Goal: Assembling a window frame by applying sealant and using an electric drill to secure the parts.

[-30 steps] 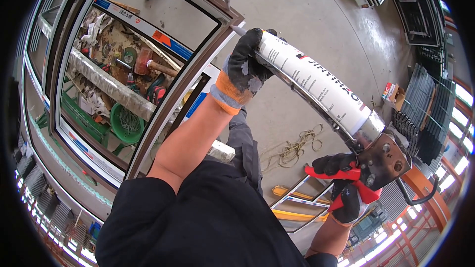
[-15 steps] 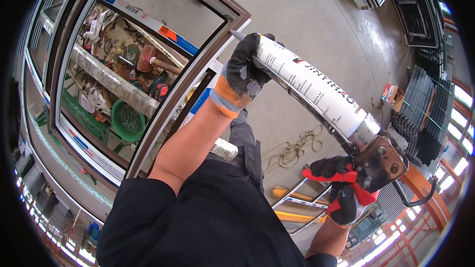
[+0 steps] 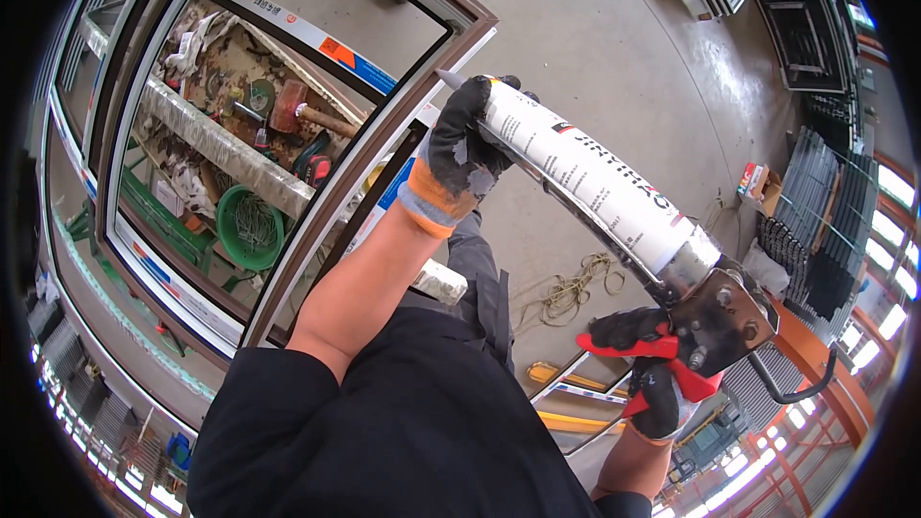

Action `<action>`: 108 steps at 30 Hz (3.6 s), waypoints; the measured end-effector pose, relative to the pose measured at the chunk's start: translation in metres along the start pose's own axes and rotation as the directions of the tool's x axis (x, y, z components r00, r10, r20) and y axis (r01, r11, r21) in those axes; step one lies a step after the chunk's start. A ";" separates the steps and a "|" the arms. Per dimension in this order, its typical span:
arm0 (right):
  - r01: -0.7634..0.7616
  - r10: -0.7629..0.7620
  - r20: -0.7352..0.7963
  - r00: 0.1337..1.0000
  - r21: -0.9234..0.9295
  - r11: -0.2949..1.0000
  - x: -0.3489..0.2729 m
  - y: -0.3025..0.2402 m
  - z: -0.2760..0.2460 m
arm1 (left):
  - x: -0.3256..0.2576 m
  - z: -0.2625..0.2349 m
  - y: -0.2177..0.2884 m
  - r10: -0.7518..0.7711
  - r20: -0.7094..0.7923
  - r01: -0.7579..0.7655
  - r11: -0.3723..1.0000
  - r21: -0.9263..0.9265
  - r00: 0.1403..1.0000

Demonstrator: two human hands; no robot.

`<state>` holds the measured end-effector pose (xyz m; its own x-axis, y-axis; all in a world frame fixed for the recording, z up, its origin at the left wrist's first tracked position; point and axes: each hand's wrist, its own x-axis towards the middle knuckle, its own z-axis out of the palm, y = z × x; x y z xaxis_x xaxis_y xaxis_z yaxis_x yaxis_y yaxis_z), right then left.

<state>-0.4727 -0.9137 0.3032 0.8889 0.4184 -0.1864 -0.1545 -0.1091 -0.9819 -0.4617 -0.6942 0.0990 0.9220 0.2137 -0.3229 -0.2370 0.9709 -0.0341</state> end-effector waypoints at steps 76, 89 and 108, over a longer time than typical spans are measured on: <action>-0.027 0.028 0.122 0.992 -0.009 1.000 -0.264 0.039 0.098 | -0.276 -0.092 0.054 0.120 0.179 -0.115 0.993 -0.041 0.976; 0.018 -0.009 0.098 0.995 -0.094 0.995 -0.322 0.038 0.138 | -0.344 -0.109 0.072 0.104 0.180 -0.100 0.995 -0.030 0.978; -0.035 0.035 0.001 0.999 -0.078 0.996 -0.425 0.047 0.194 | -0.441 -0.136 0.098 0.041 0.157 -0.032 0.998 -0.058 0.987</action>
<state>-0.9410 -0.9220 0.3299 0.8824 0.4156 -0.2205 -0.1509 -0.1939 -0.9694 -0.9331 -0.7079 0.1090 0.9480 0.2678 -0.1718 -0.2841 0.9556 -0.0784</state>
